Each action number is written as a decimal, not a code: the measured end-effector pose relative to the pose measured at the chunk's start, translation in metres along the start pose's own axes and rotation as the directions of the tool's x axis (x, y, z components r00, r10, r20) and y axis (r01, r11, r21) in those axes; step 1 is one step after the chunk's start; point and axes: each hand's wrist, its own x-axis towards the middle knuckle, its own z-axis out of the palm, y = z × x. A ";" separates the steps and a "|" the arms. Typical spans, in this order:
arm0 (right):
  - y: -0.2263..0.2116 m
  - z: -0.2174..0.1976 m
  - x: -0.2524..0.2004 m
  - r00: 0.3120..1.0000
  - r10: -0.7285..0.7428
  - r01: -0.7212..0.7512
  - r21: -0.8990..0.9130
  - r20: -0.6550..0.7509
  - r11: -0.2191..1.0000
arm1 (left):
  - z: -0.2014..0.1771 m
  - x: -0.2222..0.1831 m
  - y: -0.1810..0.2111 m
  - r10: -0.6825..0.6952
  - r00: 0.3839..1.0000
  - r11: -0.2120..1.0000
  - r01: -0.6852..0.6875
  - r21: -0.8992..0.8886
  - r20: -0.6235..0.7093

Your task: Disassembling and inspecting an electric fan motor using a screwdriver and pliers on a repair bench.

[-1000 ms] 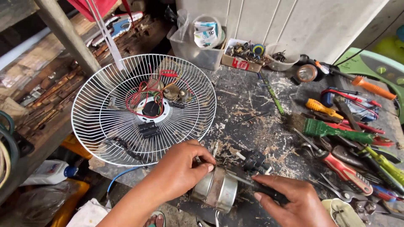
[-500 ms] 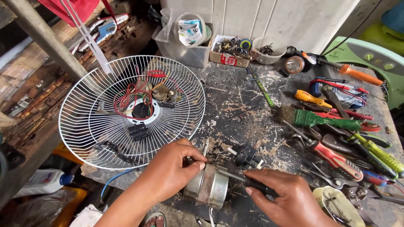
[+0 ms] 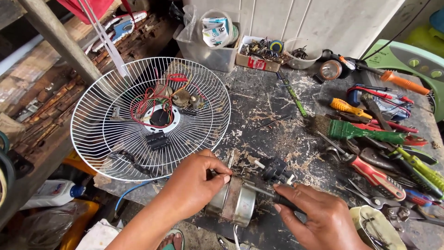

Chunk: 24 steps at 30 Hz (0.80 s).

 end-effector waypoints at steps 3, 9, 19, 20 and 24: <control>-0.003 0.000 0.000 1.000 0.000 -0.001 -0.017 -0.020 1.000 | -0.001 0.001 -0.002 -0.010 1.000 1.000 0.011 -0.005 0.022; -0.004 -0.008 0.009 0.930 -0.363 0.310 -0.398 -0.061 0.863 | -0.002 -0.002 0.001 0.009 1.000 1.000 -0.009 -0.005 0.021; 0.006 0.009 -0.009 0.987 -0.133 0.108 -0.255 -0.087 0.961 | -0.005 -0.014 0.009 -0.029 0.999 0.999 0.030 -0.035 0.028; 0.008 0.010 -0.010 0.987 -0.137 0.110 -0.257 -0.088 0.960 | -0.005 -0.015 0.009 -0.026 0.999 0.999 0.027 -0.036 0.025; 0.005 0.005 -0.006 0.986 -0.151 0.127 -0.271 -0.068 0.954 | 0.000 -0.010 0.003 -0.012 1.000 0.999 0.012 -0.031 0.008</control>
